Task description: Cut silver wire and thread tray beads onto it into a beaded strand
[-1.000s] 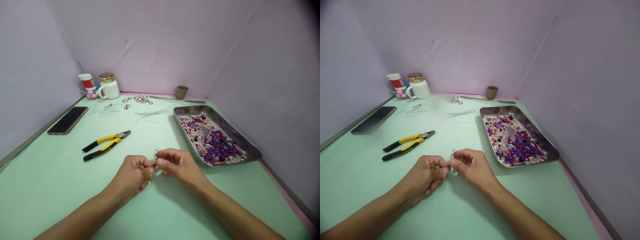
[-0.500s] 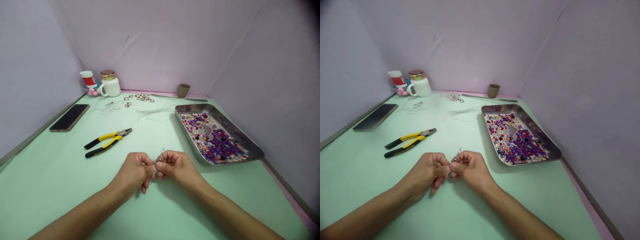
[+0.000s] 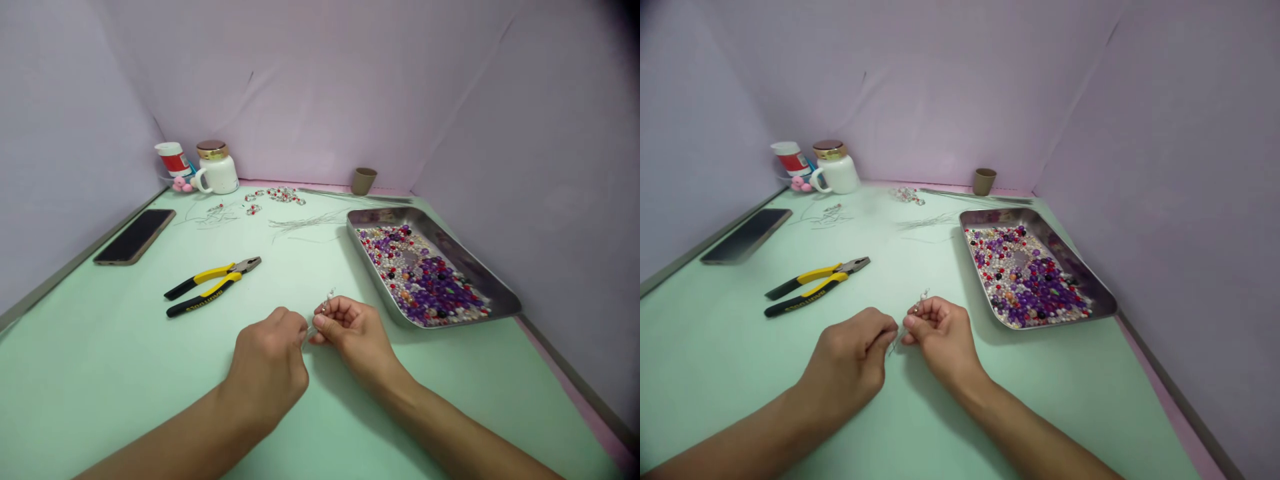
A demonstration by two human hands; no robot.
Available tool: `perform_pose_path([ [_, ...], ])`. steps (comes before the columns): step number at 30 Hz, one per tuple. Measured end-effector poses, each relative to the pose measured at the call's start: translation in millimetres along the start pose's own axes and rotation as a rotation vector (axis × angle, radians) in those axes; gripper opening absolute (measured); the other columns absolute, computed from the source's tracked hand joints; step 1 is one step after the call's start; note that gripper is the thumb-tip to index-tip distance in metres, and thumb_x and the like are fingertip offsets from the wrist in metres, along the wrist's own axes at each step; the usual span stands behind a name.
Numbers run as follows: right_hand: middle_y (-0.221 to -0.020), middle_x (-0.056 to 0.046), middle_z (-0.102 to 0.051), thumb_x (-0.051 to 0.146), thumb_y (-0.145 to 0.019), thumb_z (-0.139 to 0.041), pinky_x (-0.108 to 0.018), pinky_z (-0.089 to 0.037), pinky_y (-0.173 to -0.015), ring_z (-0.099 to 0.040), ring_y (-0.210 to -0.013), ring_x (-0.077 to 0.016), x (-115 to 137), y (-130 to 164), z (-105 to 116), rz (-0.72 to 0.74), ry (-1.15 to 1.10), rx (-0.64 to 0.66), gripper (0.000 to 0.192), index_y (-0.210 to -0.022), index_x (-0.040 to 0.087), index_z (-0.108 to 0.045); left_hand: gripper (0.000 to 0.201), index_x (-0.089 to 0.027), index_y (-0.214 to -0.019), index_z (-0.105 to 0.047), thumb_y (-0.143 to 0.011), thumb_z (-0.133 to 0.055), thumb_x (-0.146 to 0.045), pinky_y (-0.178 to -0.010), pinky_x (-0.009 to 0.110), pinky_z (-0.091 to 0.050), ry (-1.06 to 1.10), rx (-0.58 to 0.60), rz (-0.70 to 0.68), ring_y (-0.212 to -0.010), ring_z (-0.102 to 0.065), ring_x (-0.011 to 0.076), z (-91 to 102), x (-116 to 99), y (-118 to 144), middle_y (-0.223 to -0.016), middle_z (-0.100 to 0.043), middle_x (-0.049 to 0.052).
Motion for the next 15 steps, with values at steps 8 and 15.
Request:
perform_pose_path([
  [8,-0.057,0.004,-0.055,0.018,-0.058,-0.065,-0.021,-0.045,-0.052,-0.051,-0.051,-0.0073,5,2,2,0.108,0.009,-0.083,0.015,-0.059,0.015,-0.051,0.02,-0.015,-0.061,-0.056,-0.073,-0.042,-0.007,-0.045,0.022,-0.037,-0.109,-0.092,-0.226,-0.045,-0.046,0.0112,-7.0,-14,8,-0.054,-0.052,0.002],
  [15,-0.061,0.002,-0.058,0.015,-0.055,-0.066,-0.02,-0.042,-0.055,-0.051,-0.055,-0.0078,4,-1,5,0.118,0.052,-0.101,0.013,-0.059,0.015,-0.053,0.024,-0.009,-0.069,-0.06,-0.067,-0.039,0.002,-0.042,0.026,-0.04,-0.356,-0.107,-0.554,-0.049,-0.048,0.0168,-26.5,-33,20,-0.057,-0.054,0.008],
])
Point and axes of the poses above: each hand's wrist, its own y-axis away from the middle knuckle, its own z-axis out of the back of the hand, x = y × z, the point moved 6 cm from there along -y, towards the middle knuckle
